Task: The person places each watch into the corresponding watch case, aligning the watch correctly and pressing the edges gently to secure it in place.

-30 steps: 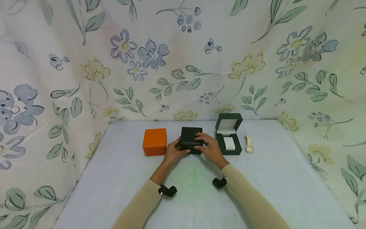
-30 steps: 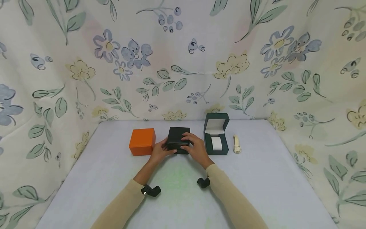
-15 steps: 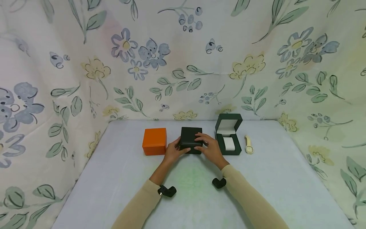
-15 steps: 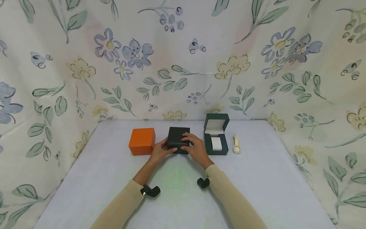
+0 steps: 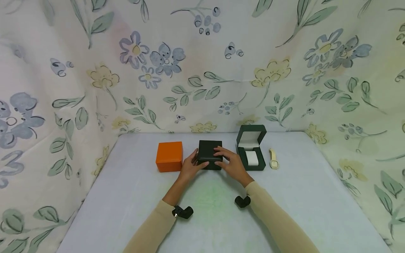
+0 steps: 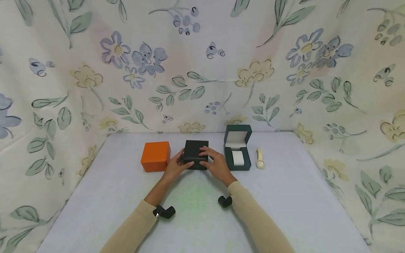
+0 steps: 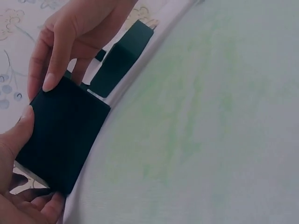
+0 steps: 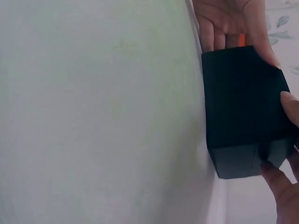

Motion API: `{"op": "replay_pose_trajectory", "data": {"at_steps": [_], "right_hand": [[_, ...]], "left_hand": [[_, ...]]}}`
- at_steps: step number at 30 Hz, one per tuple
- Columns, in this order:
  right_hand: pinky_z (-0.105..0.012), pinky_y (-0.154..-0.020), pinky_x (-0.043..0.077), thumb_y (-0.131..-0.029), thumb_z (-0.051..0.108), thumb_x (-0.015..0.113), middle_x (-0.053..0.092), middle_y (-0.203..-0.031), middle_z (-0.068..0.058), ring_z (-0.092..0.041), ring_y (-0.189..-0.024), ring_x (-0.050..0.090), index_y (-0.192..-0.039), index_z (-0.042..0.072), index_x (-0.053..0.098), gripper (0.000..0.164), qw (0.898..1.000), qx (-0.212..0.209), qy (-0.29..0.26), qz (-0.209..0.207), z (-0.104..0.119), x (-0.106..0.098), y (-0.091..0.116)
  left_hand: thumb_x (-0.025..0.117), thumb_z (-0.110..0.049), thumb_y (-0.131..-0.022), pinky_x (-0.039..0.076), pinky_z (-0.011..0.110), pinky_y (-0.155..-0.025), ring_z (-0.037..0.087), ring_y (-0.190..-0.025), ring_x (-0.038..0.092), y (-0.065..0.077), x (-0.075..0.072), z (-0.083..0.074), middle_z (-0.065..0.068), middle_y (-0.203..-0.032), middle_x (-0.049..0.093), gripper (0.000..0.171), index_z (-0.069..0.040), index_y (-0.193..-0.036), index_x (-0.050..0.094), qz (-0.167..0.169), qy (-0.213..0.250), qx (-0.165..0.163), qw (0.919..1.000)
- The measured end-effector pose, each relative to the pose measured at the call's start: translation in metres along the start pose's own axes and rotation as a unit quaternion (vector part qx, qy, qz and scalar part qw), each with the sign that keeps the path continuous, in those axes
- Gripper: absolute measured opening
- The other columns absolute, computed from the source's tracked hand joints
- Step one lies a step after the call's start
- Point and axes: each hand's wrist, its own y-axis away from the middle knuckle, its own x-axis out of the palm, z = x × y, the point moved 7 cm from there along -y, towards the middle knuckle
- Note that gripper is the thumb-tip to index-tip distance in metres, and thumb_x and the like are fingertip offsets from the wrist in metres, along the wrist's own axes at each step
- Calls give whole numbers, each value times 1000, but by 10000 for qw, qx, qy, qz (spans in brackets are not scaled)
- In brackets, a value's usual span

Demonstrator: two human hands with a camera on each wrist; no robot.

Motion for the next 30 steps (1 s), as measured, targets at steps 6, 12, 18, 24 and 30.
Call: {"op": "replay_pose_trajectory", "data": {"at_steps": [6, 12, 18, 24, 30], "right_hand": [[-50, -112, 42, -93, 7, 74, 57, -145, -13, -28, -142, 45, -123, 6, 71, 30, 9998, 37, 114, 153, 6, -8, 1], [-55, -109, 45, -96, 12, 71, 60, -141, -14, -29, -136, 52, -125, 4, 70, 30, 9997, 205, 145, 5, 13, -31, 6], [-47, -99, 54, -98, 12, 69, 68, -129, -7, -27, -119, 64, -122, 9, 72, 25, 9988, 346, 163, -321, 24, -63, 14], [-23, -92, 54, -99, 4, 65, 73, -118, -14, -28, -112, 66, -118, 1, 73, 21, 9964, 468, 342, -612, 47, -97, 22], [-15, -80, 54, -97, -2, 65, 73, -109, -20, -18, -94, 71, -114, -5, 72, 18, 9943, 440, 316, -923, 69, -129, 35]], "left_hand": [[81, -29, -89, 36, 46, -116, 31, -149, 32, 2, -5, -9, 16, -161, 34, 93, -12, -162, 26, -89, -113, 195, 9997], [82, -48, -84, 36, 53, -116, 30, -149, 34, 4, -1, -28, 6, -162, 35, 93, -22, -160, 35, -335, -1203, 530, 9908], [82, -47, -84, 29, 63, -118, 38, -151, 23, 7, 8, -54, 16, -165, 24, 87, -19, -157, 42, -531, -1784, 1135, 9759], [84, -39, -84, 31, 65, -116, 40, -153, 15, 8, 19, -71, 17, -167, 18, 77, -17, -151, 52, -691, -2204, 1716, 9577], [85, -36, -84, 30, 64, -116, 39, -153, 14, 4, 36, -82, 18, -167, 17, 72, -17, -147, 56, -498, -2511, 2044, 9448]]}}
